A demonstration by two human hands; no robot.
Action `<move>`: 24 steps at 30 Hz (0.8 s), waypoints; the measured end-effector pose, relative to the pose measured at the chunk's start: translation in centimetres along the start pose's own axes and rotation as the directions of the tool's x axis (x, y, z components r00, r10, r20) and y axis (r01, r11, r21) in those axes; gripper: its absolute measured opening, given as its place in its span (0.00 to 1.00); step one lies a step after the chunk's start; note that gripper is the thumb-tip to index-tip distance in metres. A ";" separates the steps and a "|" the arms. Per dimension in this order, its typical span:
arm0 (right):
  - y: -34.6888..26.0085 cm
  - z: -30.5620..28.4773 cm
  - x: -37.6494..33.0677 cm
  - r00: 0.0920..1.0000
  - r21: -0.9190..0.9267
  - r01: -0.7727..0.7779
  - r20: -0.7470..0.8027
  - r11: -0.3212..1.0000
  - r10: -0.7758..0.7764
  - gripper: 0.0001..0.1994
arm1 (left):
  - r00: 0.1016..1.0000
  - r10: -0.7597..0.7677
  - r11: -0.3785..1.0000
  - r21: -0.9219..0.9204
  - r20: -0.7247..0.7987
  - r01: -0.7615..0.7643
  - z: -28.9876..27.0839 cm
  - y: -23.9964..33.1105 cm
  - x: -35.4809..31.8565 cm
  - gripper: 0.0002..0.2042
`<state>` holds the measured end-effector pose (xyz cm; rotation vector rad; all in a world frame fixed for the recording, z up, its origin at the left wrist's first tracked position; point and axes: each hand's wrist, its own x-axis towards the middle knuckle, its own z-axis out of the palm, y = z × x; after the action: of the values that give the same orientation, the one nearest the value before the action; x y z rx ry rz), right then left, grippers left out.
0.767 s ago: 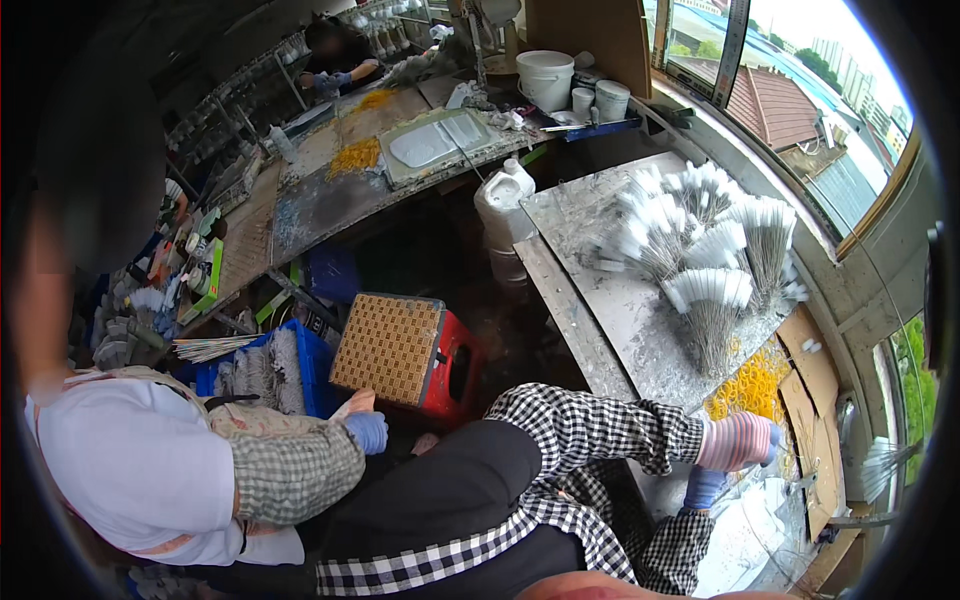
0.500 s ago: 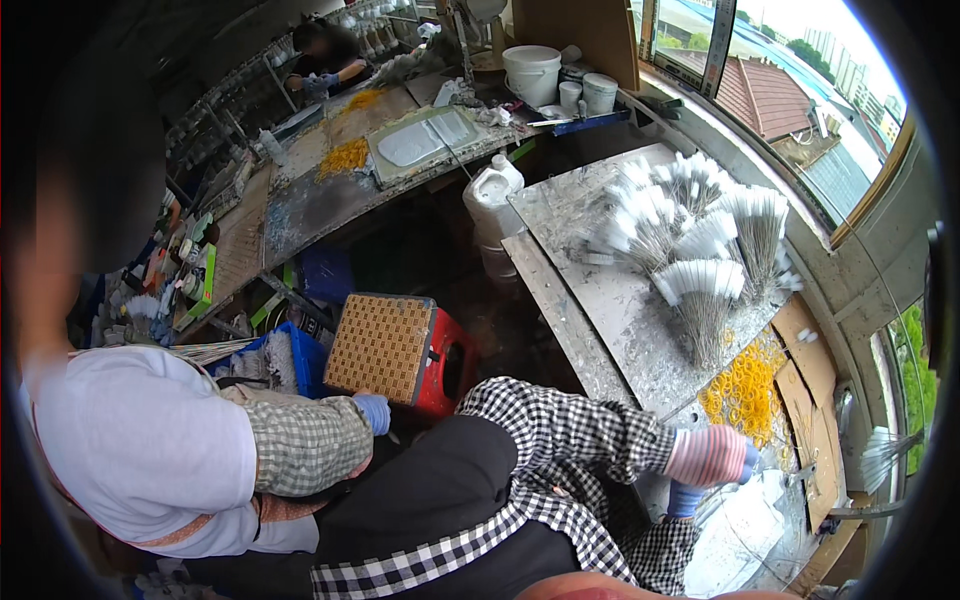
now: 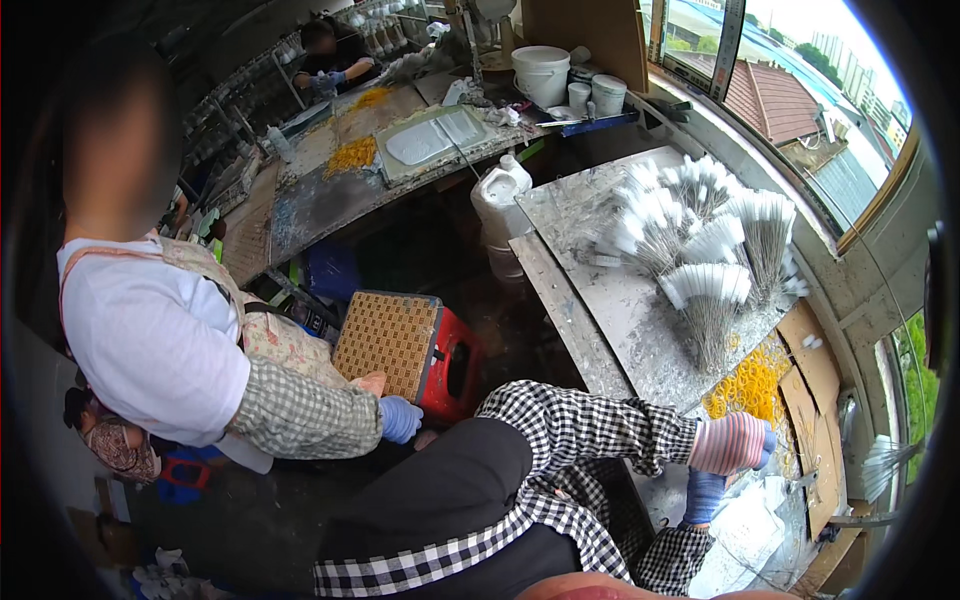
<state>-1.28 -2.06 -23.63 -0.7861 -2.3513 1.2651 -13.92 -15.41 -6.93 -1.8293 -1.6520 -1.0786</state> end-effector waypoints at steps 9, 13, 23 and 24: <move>4.3 0.9 0.4 0.996 -0.114 0.054 -0.062 0.992 -0.062 0.21 | 0.999 -0.043 0.999 0.024 -0.013 0.044 7.1 2.9 0.9 0.05; 5.1 2.8 -2.4 0.990 -0.145 0.050 -0.123 0.988 -0.069 0.20 | 0.996 0.041 0.993 -0.112 0.085 -0.031 1.1 4.9 -1.5 0.06; 12.9 3.3 -0.1 0.971 -0.220 0.014 -0.229 0.975 -0.066 0.17 | 0.994 0.090 0.995 -0.053 0.067 -0.086 -1.1 1.5 -0.5 0.06; 12.9 2.8 0.2 0.968 -0.235 0.009 -0.242 0.972 -0.068 0.17 | 0.987 0.112 0.992 -0.069 0.113 -0.105 0.1 0.7 -1.4 0.06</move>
<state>0.93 2.02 -35.95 -0.9074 -2.3191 0.8283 -13.19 -16.27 -7.95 -2.0331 -1.5781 -1.0039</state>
